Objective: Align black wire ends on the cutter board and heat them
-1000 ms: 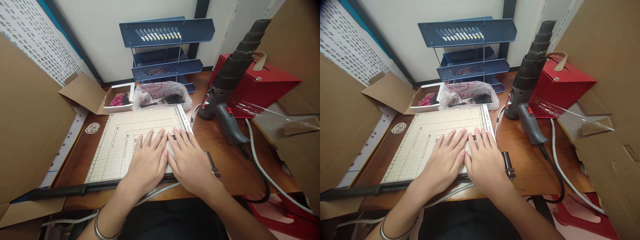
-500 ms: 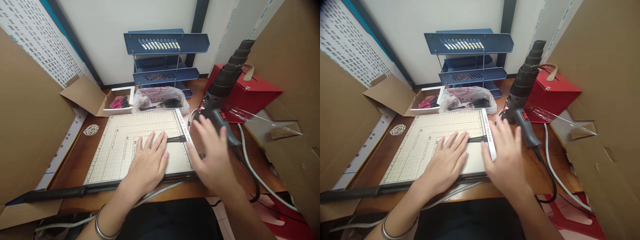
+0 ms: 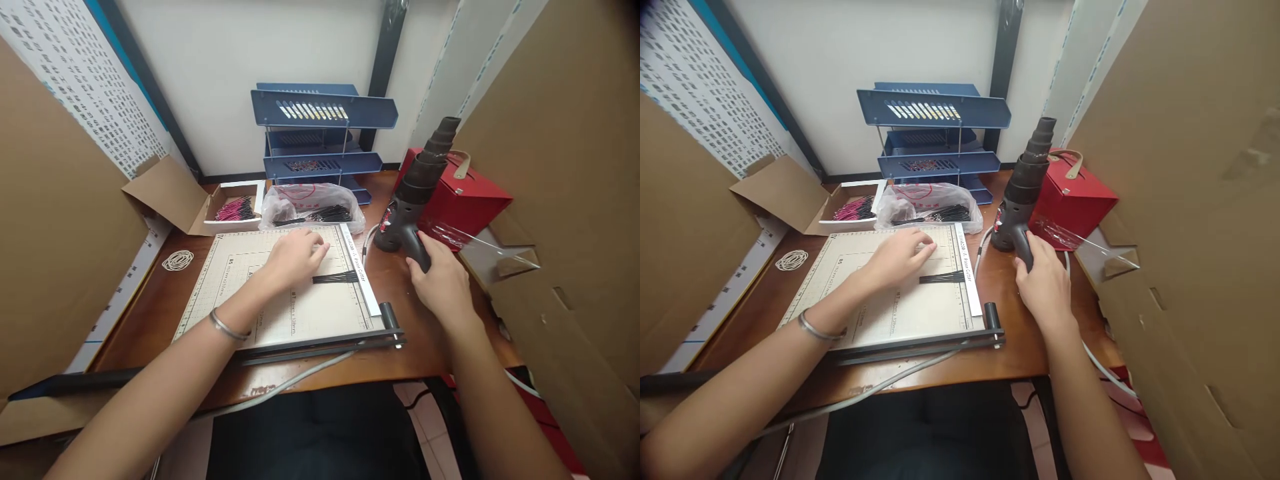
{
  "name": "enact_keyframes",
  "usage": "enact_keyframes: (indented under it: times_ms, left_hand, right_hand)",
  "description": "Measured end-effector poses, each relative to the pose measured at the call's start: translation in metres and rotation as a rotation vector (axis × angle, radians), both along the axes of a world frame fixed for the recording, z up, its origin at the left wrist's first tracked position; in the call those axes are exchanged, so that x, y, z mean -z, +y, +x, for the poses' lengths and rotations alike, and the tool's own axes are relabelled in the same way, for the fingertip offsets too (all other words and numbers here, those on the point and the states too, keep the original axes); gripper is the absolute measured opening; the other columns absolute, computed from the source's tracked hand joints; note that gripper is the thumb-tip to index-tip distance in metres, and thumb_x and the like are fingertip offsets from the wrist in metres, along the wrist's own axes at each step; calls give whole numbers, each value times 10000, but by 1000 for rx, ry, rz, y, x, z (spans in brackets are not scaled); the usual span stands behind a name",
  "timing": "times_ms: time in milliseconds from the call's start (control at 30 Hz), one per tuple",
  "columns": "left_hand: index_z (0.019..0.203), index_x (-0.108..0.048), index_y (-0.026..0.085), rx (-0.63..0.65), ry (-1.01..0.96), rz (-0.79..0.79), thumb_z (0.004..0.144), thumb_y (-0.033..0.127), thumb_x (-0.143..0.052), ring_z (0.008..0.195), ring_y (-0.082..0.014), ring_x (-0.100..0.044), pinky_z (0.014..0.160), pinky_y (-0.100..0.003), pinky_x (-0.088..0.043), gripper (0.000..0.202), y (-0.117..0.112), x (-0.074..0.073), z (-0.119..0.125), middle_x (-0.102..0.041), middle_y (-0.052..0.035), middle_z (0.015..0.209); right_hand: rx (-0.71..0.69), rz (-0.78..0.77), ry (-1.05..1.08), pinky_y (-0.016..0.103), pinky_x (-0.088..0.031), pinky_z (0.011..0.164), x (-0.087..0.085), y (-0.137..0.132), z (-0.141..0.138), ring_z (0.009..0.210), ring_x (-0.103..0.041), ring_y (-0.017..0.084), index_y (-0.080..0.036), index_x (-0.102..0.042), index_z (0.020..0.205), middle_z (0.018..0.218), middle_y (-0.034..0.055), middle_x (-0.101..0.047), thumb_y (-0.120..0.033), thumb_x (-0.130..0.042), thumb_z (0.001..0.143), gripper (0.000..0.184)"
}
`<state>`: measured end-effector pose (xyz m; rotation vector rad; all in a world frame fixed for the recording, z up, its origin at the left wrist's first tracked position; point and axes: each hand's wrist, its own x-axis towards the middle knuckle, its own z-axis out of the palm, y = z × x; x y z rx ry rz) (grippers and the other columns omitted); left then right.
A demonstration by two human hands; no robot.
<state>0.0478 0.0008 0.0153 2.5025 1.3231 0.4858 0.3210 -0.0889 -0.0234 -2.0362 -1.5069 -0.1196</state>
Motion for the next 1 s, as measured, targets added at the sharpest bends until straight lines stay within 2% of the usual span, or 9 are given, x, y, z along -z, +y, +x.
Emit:
enact_keyframes:
  times_ms: [67, 167, 333, 467, 567, 633, 733, 867, 1000]
  left_hand:
    - [850, -702, 169, 17, -30, -16, 996, 390, -442, 902, -273, -650, 821, -404, -477, 371, 20, 1, 3, -737, -112, 940]
    - [788, -682, 185, 37, -94, -35, 1000, 386, -437, 772, -216, -621, 723, -346, -432, 381, 39, 4, 7, -721, -74, 831]
    - [779, -683, 180, 56, -174, -54, 999, 375, -442, 734, -189, -595, 705, -329, -397, 381, 49, 13, 8, -714, -57, 807]
    - [769, -668, 178, 97, -183, -58, 986, 366, -465, 732, -183, -573, 697, -324, -373, 351, 49, 20, 5, -699, -48, 790]
    - [737, -653, 179, 127, -164, -63, 971, 359, -489, 692, -175, -546, 681, -324, -357, 338, 47, 23, 2, -681, -44, 751]
    - [751, -657, 179, 145, -155, -69, 963, 371, -510, 704, -175, -548, 687, -323, -363, 322, 45, 24, 1, -688, -45, 772]
    - [819, -681, 181, 163, -147, -89, 953, 397, -544, 732, -173, -564, 695, -316, -378, 288, 42, 24, -3, -705, -44, 826]
    - [846, -697, 184, 191, -142, -112, 926, 424, -604, 733, -165, -567, 697, -305, -389, 270, 37, 23, -5, -700, -30, 828]
    - [855, -708, 182, 260, -177, -165, 895, 427, -662, 731, -154, -568, 696, -285, -398, 252, 30, 20, 5, -690, -19, 823]
  right_hand:
    - [5, -22, -38, 492, -545, 984, -1, 0, -1, 1261, -615, 345, -207, -485, 1531, 1503, 109, -555, -280, -517, 937, 599]
    - [20, -37, -72, 483, -553, 934, -1, 2, 0, 1212, -632, 343, -217, -497, 1526, 1469, 109, -577, -244, -491, 934, 592]
    - [18, -12, -82, 506, -548, 913, 5, 5, 5, 1163, -636, 343, -218, -536, 1497, 1387, 132, -610, -256, -498, 920, 579]
    - [-34, 187, -41, 566, -476, 1054, 1, 9, -6, 1191, -610, 344, -166, -628, 1369, 1361, 166, -624, -352, -582, 900, 507]
    - [-77, 379, 403, 497, -520, 1027, -16, 25, -21, 1018, -667, 263, -185, -698, 1132, 1184, 130, -703, -534, -645, 874, 438]
    - [-232, 266, 972, 429, -595, 871, -29, 43, -26, 851, -680, 219, -185, -686, 1028, 1084, 126, -717, -704, -612, 840, 557]
    - [-524, 141, 1570, 356, -623, 733, -42, 74, -23, 890, -674, 211, -179, -679, 1056, 1131, 134, -700, -864, -532, 774, 755]
    - [-759, 273, 1983, 296, -599, 588, -40, 103, -12, 869, -662, 190, -185, -622, 1239, 1099, 102, -710, -805, -602, 757, 786]
    - [-729, 341, 2364, 277, -565, 524, -34, 112, -8, 747, -650, 162, -161, -529, 1399, 1096, 104, -720, -657, -602, 839, 751]
